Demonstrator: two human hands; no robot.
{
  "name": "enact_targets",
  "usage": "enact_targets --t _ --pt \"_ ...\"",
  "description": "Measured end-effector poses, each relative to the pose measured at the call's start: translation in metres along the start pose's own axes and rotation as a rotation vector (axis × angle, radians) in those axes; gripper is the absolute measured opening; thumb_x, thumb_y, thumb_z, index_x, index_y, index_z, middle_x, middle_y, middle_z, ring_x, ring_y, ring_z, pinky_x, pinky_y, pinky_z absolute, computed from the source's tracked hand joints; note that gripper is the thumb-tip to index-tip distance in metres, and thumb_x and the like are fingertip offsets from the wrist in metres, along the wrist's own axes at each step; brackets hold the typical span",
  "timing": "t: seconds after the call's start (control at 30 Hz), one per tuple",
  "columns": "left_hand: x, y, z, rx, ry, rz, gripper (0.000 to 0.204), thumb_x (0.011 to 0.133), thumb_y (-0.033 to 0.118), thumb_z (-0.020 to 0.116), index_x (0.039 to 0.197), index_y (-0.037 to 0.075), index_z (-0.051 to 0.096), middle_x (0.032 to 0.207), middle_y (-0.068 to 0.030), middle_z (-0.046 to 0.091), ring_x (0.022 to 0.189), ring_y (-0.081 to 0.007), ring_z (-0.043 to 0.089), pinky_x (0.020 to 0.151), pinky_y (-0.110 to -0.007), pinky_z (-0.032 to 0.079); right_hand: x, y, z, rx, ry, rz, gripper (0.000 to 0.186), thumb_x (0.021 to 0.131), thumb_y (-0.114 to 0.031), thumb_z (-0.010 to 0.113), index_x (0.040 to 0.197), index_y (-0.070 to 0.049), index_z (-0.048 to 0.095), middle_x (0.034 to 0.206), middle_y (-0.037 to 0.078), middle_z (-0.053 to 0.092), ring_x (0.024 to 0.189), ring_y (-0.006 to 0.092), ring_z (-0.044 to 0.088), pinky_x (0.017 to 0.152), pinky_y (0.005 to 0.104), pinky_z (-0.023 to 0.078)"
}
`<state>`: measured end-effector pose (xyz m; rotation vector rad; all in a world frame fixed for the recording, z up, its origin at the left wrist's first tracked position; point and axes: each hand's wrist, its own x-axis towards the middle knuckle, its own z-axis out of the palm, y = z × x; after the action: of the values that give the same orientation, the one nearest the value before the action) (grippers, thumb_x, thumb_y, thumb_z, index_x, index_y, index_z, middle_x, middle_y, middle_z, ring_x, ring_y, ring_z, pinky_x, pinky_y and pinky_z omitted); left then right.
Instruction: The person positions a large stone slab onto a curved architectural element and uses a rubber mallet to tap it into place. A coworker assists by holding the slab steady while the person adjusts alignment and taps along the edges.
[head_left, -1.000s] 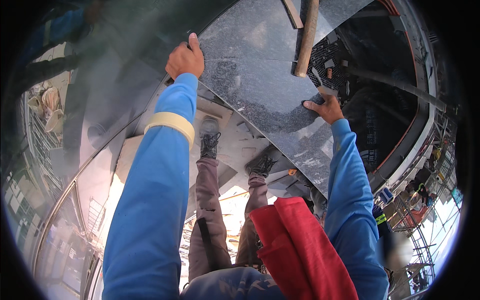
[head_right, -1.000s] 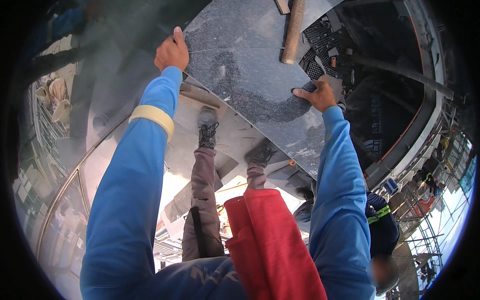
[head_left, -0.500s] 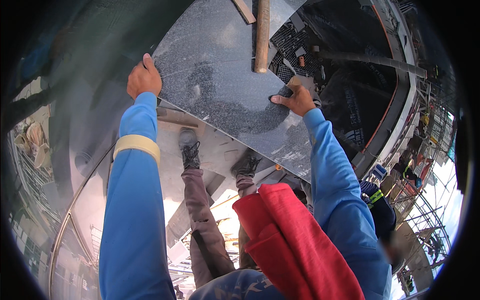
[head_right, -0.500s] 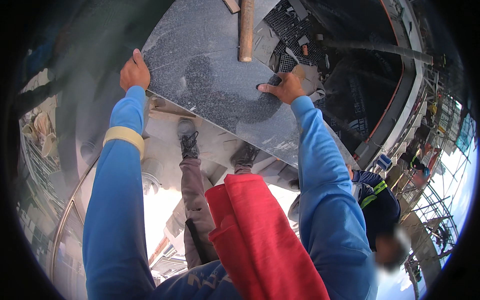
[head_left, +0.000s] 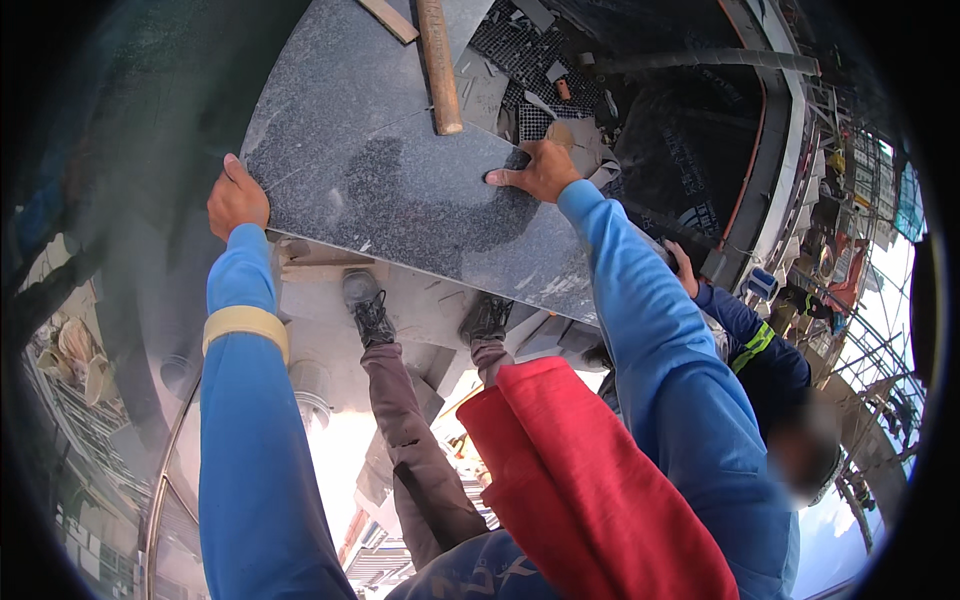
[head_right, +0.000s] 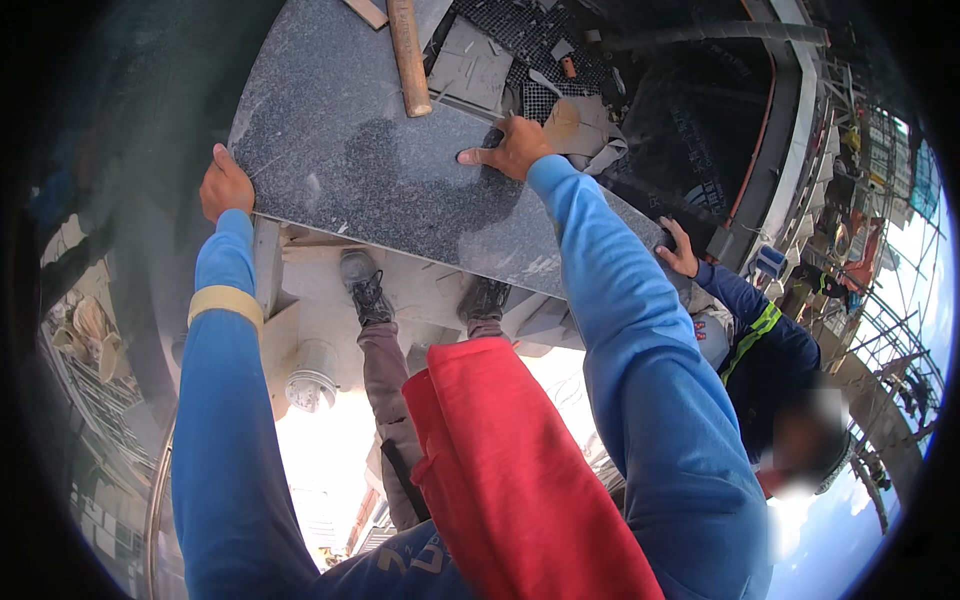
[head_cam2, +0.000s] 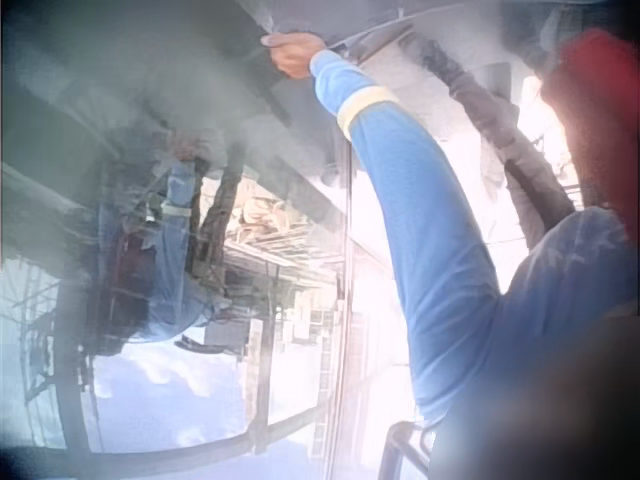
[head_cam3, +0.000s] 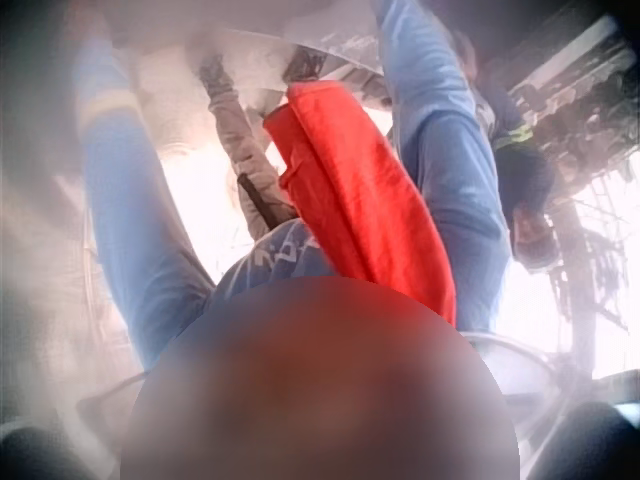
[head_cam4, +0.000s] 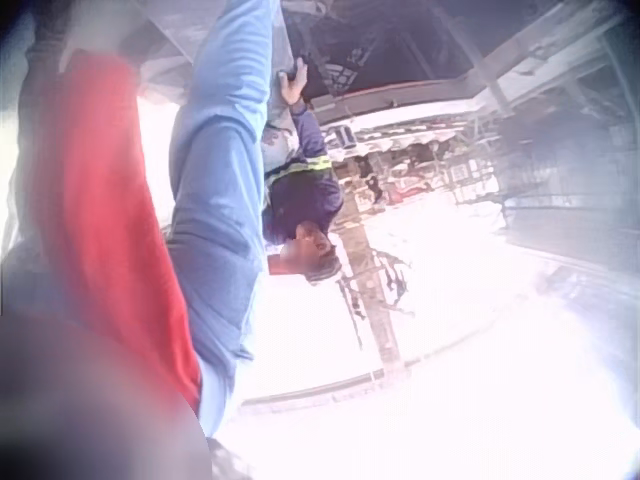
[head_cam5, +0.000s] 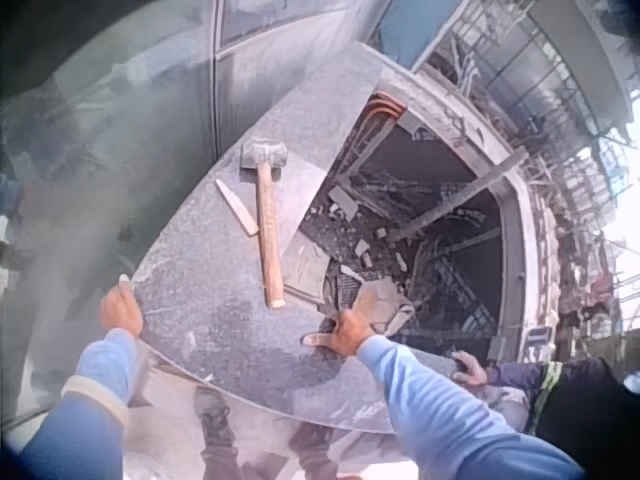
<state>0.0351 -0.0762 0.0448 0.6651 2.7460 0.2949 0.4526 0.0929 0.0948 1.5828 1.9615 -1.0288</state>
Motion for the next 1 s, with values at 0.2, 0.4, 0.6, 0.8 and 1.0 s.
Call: enact_targets --t 0.2,0.4,0.6,0.8,1.0 --pt "0.000 0.007 0.001 -0.001 0.022 0.120 0.075 0.108 0.056 0.025 0.127 0.000 0.071 0.126 -0.0242 0.070 0.119 -0.0472 0.062 0.105 -0.052 0.046 -0.014 0.004 0.001 0.090 0.072 0.027 0.100 0.061 -0.071 0.088 0.131 -0.003 0.069 0.116 0.019 0.075 0.113 0.0383 0.070 0.101 0.0446 0.054" --pt "0.005 0.000 0.004 -0.027 -0.016 0.124 0.076 0.108 0.056 0.028 0.129 -0.005 0.067 0.134 -0.0315 0.062 0.125 -0.0502 0.056 0.110 -0.052 0.042 -0.018 0.008 0.004 0.176 0.112 0.003 0.089 0.063 -0.066 0.090 0.122 -0.002 0.073 0.118 0.019 0.074 0.113 0.0369 0.070 0.097 0.0439 0.055" --pt "0.014 -0.008 0.010 -0.029 0.014 0.081 0.078 0.108 0.056 0.028 0.128 -0.010 0.065 0.133 -0.0344 0.061 0.123 -0.0510 0.057 0.111 -0.052 0.041 -0.021 0.014 0.010 0.189 0.132 -0.055 0.083 0.064 -0.064 0.090 0.118 -0.002 0.075 0.114 0.018 0.075 0.111 0.0345 0.071 0.095 0.0423 0.056" --pt "0.026 -0.018 0.019 -0.062 0.063 0.119 0.081 0.109 0.056 0.030 0.125 -0.016 0.064 0.131 -0.0386 0.060 0.122 -0.0532 0.057 0.110 -0.053 0.041 -0.022 0.023 0.013 0.171 0.191 -0.145 0.081 0.064 -0.064 0.090 0.114 -0.003 0.076 0.111 0.017 0.076 0.110 0.0347 0.072 0.095 0.0436 0.055" --pt "0.039 -0.029 0.024 -0.027 0.074 0.155 0.082 0.107 0.058 0.031 0.123 -0.015 0.065 0.130 -0.0366 0.062 0.121 -0.0536 0.058 0.111 -0.054 0.041 -0.017 0.027 0.016 0.150 0.163 -0.207 0.074 0.070 -0.068 0.083 0.107 -0.004 0.079 0.109 0.014 0.077 0.109 0.0337 0.072 0.093 0.0445 0.055"
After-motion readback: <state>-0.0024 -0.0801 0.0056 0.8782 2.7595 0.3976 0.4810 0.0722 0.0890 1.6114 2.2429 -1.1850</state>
